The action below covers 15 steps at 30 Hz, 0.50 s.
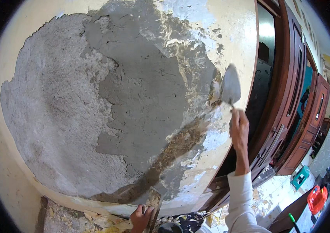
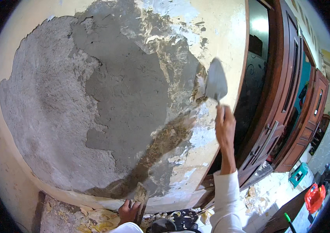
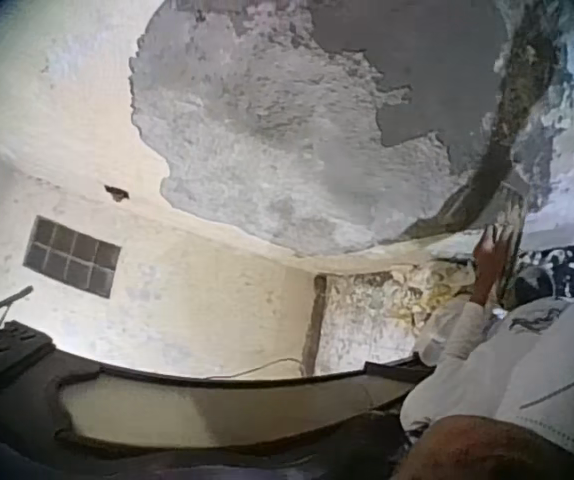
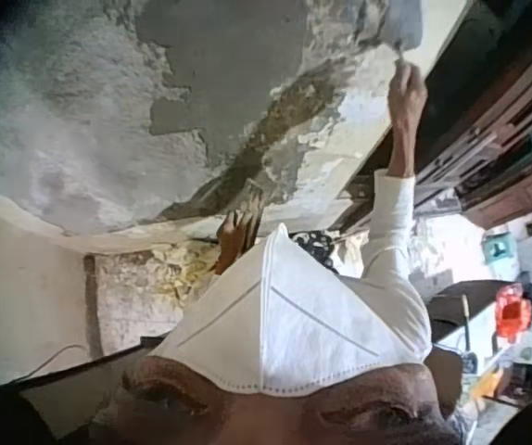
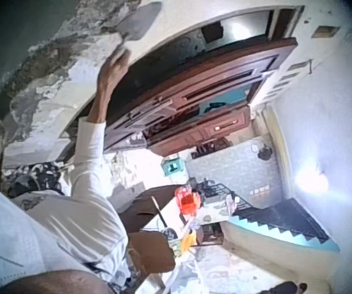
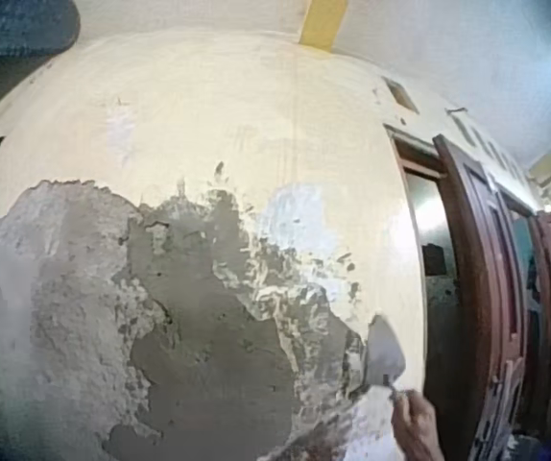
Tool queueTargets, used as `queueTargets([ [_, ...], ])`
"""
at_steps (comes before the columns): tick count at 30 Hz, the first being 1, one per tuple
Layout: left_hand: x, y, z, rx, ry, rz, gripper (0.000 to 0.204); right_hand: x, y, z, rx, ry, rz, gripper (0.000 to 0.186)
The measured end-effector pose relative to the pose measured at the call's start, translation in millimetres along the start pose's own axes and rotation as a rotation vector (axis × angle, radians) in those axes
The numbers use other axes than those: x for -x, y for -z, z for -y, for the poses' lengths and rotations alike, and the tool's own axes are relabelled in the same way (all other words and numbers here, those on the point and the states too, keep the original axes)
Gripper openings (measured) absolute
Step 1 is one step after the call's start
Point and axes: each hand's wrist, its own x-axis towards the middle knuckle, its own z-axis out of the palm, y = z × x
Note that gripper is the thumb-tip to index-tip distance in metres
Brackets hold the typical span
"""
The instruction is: The person applies plaster or cement onto an interior wall using a trowel and hawk, smoothing the material onto the surface.
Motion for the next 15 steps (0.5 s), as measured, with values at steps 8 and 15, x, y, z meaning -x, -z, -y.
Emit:
queueTargets([
  [8,1.1,10.1,-6.2,-0.074,-0.014,0.013,0.061,-77.8,-20.2,72.9,0.107,0.254,0.242,0.053],
  [15,14.7,15.7,-12.5,0.014,0.143,0.067,0.063,-154.8,-42.2,183.5,0.195,0.414,0.168,0.057],
])
